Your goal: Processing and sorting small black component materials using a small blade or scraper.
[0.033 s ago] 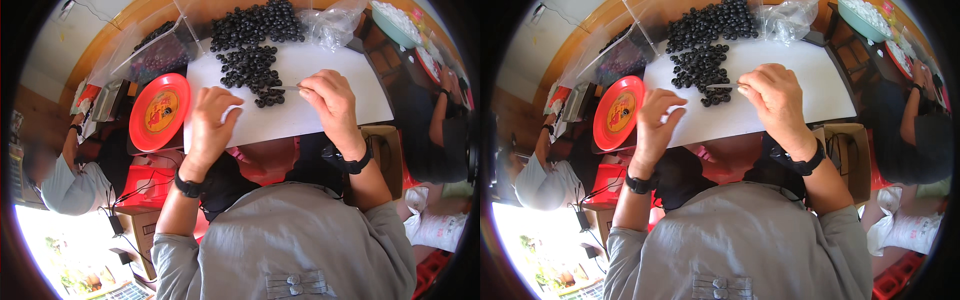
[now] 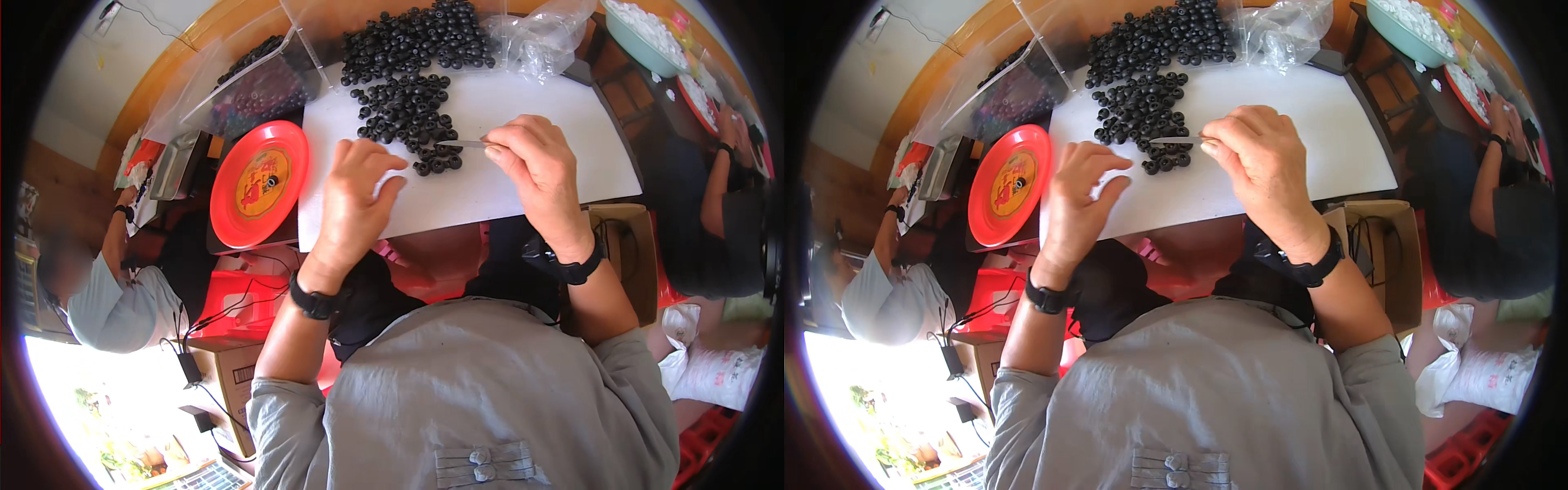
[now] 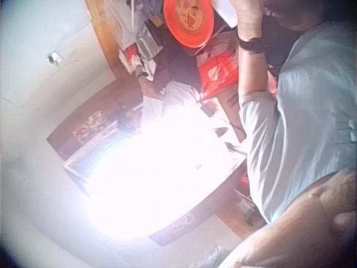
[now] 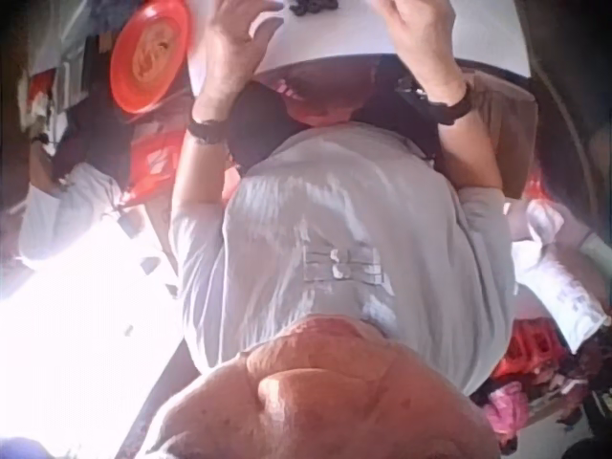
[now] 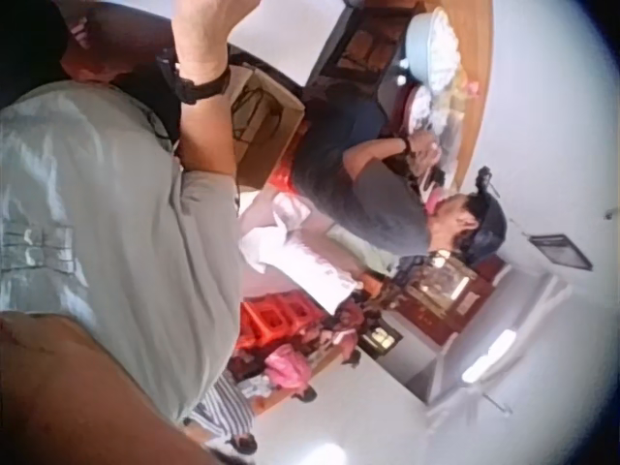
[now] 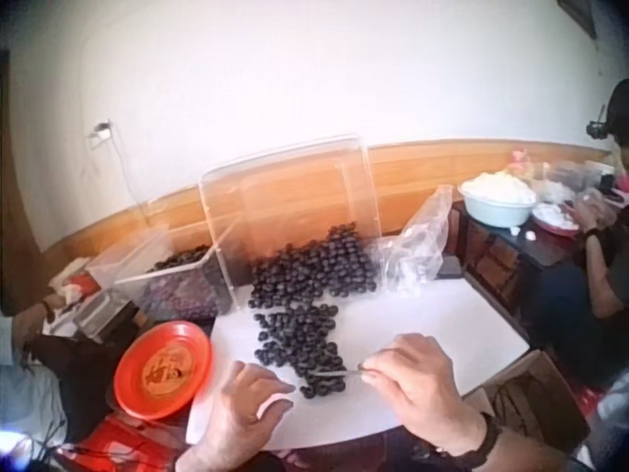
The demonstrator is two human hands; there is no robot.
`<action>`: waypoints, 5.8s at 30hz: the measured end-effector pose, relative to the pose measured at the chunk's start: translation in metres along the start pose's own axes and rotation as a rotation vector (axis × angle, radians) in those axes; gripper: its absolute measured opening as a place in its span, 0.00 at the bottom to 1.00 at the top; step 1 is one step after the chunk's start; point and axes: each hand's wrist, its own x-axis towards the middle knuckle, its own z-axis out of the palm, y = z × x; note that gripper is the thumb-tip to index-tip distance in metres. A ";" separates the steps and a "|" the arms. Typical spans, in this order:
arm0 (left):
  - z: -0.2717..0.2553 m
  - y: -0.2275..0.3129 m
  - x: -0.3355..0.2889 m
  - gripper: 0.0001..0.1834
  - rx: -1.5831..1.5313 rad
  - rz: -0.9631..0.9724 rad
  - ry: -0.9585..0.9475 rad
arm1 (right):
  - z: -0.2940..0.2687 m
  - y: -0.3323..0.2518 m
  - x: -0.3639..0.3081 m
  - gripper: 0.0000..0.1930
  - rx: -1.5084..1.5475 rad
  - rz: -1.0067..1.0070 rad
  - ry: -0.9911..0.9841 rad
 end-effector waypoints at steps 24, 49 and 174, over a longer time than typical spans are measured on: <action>0.025 -0.004 -0.013 0.13 -1.368 -0.542 0.030 | 0.041 -0.008 -0.013 0.11 0.214 0.202 0.006; 0.030 0.007 -0.013 0.17 -1.393 -0.577 -0.013 | 0.041 -0.006 -0.015 0.14 0.240 0.227 0.001; 0.035 0.015 -0.014 0.16 -1.418 -0.556 -0.047 | 0.024 -0.007 -0.019 0.13 0.158 0.161 -0.001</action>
